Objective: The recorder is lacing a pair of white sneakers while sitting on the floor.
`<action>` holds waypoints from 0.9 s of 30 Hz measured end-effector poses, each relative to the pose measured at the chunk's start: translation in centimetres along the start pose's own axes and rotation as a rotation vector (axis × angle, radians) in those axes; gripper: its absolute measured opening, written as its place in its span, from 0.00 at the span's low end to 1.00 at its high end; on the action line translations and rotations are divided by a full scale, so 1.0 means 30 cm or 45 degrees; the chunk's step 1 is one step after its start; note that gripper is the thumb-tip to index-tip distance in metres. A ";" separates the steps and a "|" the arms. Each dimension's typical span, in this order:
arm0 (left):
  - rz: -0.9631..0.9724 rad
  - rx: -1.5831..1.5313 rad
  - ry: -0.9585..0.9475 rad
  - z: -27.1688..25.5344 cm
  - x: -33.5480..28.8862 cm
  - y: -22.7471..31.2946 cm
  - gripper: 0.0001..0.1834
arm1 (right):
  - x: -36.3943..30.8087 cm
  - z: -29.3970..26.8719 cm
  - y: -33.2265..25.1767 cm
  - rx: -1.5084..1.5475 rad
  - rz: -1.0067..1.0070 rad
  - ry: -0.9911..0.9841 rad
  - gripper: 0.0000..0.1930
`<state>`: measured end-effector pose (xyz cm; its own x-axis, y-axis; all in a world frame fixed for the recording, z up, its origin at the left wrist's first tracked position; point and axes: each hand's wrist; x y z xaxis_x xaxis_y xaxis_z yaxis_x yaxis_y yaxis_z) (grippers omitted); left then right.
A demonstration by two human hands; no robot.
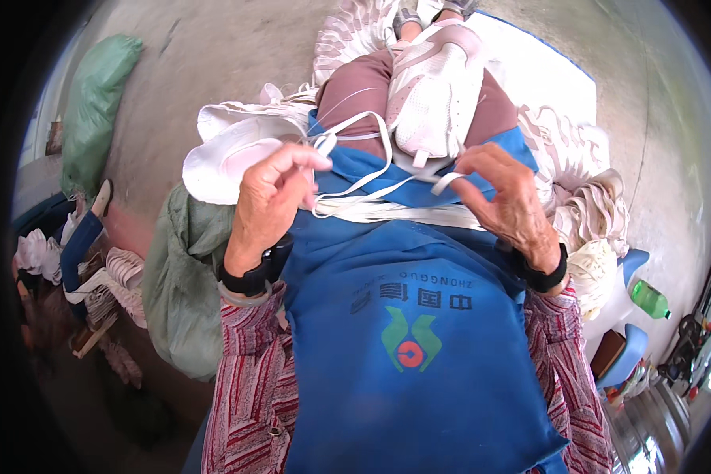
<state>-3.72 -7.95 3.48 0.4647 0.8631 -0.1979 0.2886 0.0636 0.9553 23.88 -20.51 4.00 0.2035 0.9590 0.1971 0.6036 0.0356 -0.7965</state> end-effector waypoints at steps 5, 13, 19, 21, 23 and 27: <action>-0.522 0.268 -0.451 -0.043 -0.032 -0.040 0.06 | -0.097 -0.073 0.084 -0.049 0.373 -0.009 0.06; -0.399 0.271 0.117 -0.050 0.022 -0.156 0.13 | -0.101 -0.205 0.204 -0.621 0.743 -0.173 0.09; -0.245 0.719 0.256 0.032 0.148 -0.122 0.32 | -0.002 -0.142 0.204 -0.460 0.286 0.277 0.13; -0.157 0.741 0.243 0.059 0.164 -0.135 0.31 | 0.036 -0.085 0.223 -0.538 0.173 0.169 0.14; -0.159 0.725 0.280 0.061 0.169 -0.154 0.26 | 0.048 -0.018 0.247 -0.711 0.051 0.175 0.12; -0.364 0.252 0.358 0.044 0.126 -0.180 0.11 | 0.038 0.004 0.299 -0.712 0.020 0.173 0.08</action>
<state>-2.40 -5.69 -2.71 0.1054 0.9290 -0.3547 0.5395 0.2462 0.8052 29.43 -19.05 -3.01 0.2905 0.9123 0.2885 0.9080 -0.1677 -0.3840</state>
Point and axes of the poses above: each hand's wrist, its own x-axis towards the middle knuckle, its own z-axis out of the palm, y = z × x, and after that the axes turned 11 degrees about y, right-handed
